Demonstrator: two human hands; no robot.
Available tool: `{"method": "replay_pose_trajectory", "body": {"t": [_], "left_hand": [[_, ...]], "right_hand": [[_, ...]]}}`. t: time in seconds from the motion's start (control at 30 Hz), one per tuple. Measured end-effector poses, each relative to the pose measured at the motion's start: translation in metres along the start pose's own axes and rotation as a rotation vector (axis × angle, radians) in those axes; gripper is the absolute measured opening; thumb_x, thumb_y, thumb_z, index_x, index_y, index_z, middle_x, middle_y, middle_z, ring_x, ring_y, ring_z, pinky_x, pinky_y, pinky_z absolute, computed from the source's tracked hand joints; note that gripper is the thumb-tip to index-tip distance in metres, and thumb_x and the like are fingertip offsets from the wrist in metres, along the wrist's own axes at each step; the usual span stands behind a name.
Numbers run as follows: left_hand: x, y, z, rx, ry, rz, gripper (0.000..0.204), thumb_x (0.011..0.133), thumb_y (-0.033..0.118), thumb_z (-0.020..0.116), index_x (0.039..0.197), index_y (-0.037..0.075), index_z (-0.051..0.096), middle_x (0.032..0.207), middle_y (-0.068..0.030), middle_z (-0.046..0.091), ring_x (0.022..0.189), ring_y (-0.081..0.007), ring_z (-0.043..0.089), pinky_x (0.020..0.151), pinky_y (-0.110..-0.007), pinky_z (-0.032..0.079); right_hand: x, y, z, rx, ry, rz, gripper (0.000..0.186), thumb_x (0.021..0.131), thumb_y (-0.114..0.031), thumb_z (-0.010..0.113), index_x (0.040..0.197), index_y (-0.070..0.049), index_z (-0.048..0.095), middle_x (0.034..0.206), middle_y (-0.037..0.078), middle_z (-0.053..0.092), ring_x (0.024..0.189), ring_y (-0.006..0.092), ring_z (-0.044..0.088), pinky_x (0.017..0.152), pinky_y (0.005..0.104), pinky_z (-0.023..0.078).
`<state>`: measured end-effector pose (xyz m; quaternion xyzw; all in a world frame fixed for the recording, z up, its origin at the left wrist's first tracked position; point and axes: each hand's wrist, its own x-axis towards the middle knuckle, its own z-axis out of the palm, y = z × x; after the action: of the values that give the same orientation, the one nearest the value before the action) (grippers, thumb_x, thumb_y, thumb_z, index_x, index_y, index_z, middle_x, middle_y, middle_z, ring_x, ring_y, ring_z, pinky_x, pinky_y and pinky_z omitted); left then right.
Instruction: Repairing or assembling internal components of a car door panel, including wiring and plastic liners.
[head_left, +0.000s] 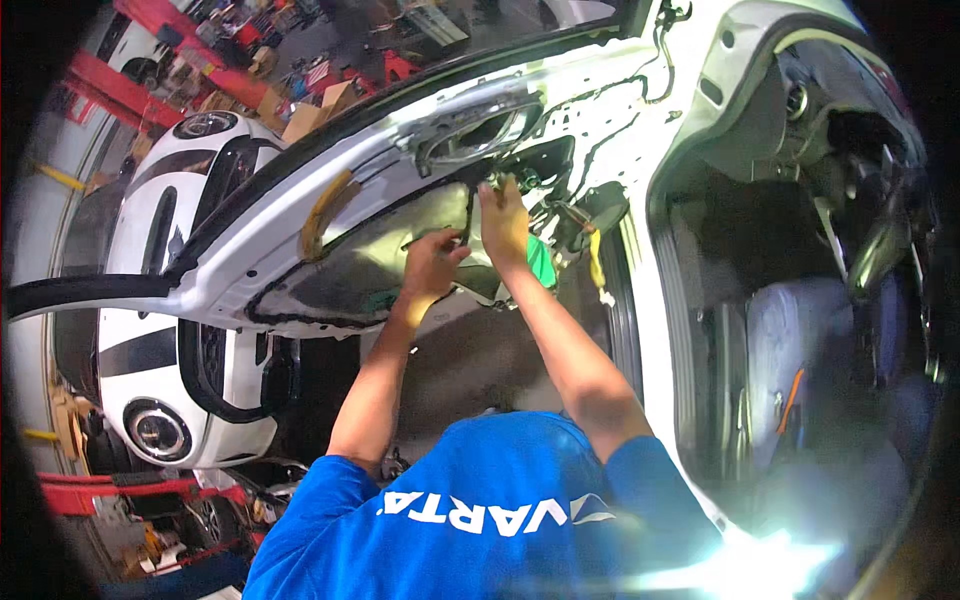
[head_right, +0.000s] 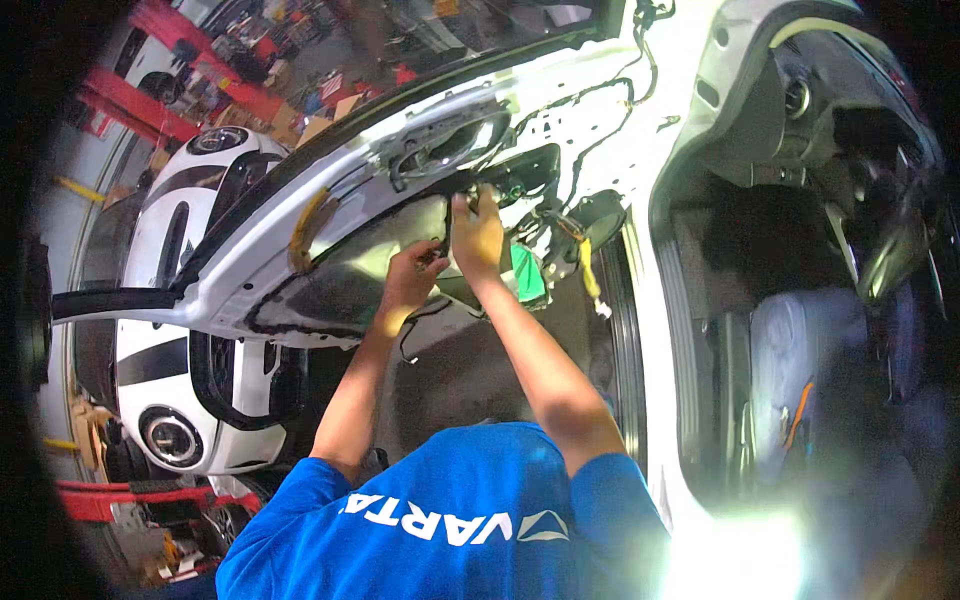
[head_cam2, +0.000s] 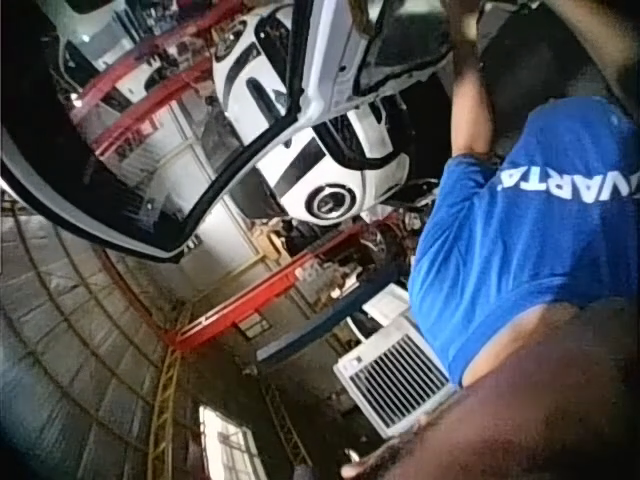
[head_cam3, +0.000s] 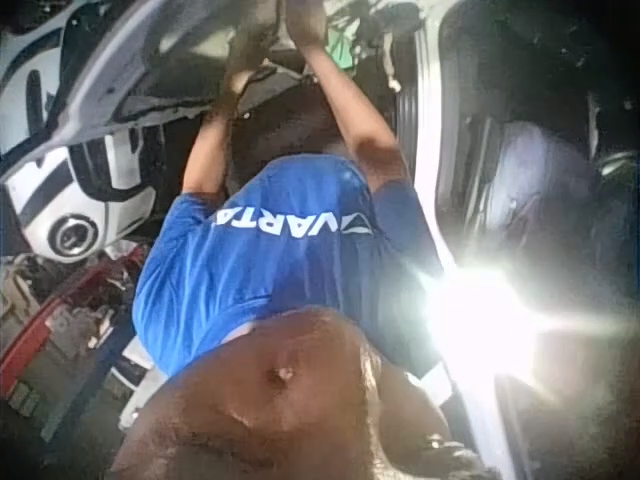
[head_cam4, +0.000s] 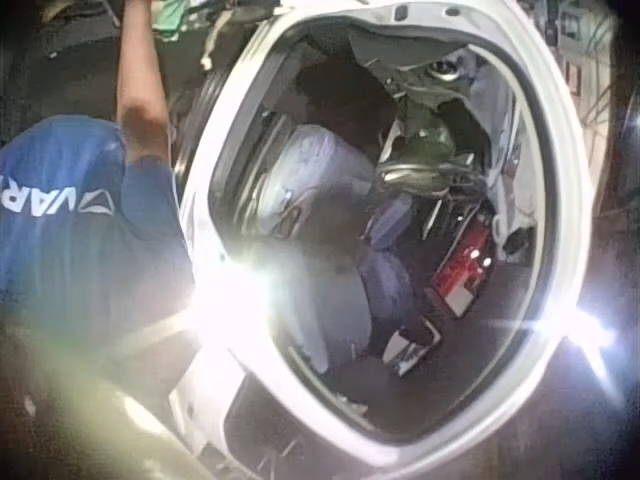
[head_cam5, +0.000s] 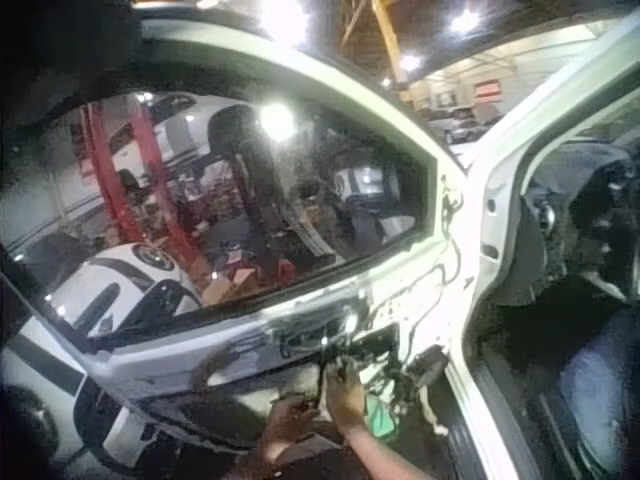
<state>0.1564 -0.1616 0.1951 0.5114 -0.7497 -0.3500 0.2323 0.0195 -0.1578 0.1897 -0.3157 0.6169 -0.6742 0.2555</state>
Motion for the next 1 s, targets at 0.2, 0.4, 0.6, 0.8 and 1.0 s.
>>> {"method": "replay_pose_trajectory", "body": {"t": [0.2, 0.4, 0.6, 0.8, 1.0], "left_hand": [[-0.007, -0.018, -0.003, -0.077, 0.012, 0.400, 0.018, 0.068, 0.007, 0.069, 0.085, 0.002, 0.064, 0.087, -0.0140, 0.063, 0.082, -0.0275, 0.060, 0.068, -0.035, 0.048], [-0.007, -0.027, -0.010, 0.061, -0.076, 0.361, 0.027, 0.069, 0.020, 0.072, 0.086, 0.003, 0.062, 0.071, -0.0154, 0.060, 0.064, -0.0248, 0.058, 0.059, -0.036, 0.045], [-0.025, -0.041, -0.012, -0.007, -0.072, 0.197, 0.026, 0.067, 0.013, 0.076, 0.070, 0.000, 0.053, 0.057, -0.0082, 0.051, 0.057, -0.0108, 0.046, 0.054, -0.032, 0.040], [-0.038, -0.057, -0.011, -0.285, -0.008, 0.215, 0.021, 0.069, 0.008, 0.074, 0.072, -0.002, 0.055, 0.062, -0.0064, 0.054, 0.060, -0.0102, 0.050, 0.056, -0.029, 0.041], [-0.059, -0.070, -0.039, -0.382, -0.106, 0.038, 0.014, 0.075, 0.005, 0.067, 0.070, 0.001, 0.055, 0.062, 0.0021, 0.051, 0.059, -0.0054, 0.044, 0.053, -0.024, 0.037]], "right_hand": [[-0.001, -0.014, 0.042, -0.130, 0.188, -0.019, 0.050, 0.074, -0.025, 0.066, 0.109, 0.010, 0.056, 0.090, 0.028, 0.062, 0.089, 0.0404, 0.060, 0.079, 0.0400, 0.046], [-0.016, -0.030, 0.040, -0.159, 0.281, -0.139, 0.044, 0.069, -0.012, 0.069, 0.108, 0.003, 0.057, 0.089, 0.022, 0.064, 0.085, 0.0399, 0.060, 0.076, 0.0413, 0.047], [-0.019, -0.022, 0.056, -0.685, 0.230, -0.050, 0.053, 0.074, -0.021, 0.062, 0.119, 0.006, 0.048, 0.089, 0.024, 0.064, 0.083, 0.0381, 0.062, 0.075, 0.0430, 0.048], [-0.014, -0.005, 0.062, -0.759, 0.212, -0.049, 0.034, 0.073, -0.013, 0.055, 0.104, 0.000, 0.059, 0.073, 0.022, 0.063, 0.069, 0.0357, 0.064, 0.065, 0.0432, 0.051], [-0.033, 0.010, 0.067, -0.642, 0.375, -0.371, 0.007, 0.076, -0.010, 0.054, 0.076, -0.005, 0.059, 0.059, 0.017, 0.059, 0.054, 0.0346, 0.060, 0.050, 0.0417, 0.048]]}}
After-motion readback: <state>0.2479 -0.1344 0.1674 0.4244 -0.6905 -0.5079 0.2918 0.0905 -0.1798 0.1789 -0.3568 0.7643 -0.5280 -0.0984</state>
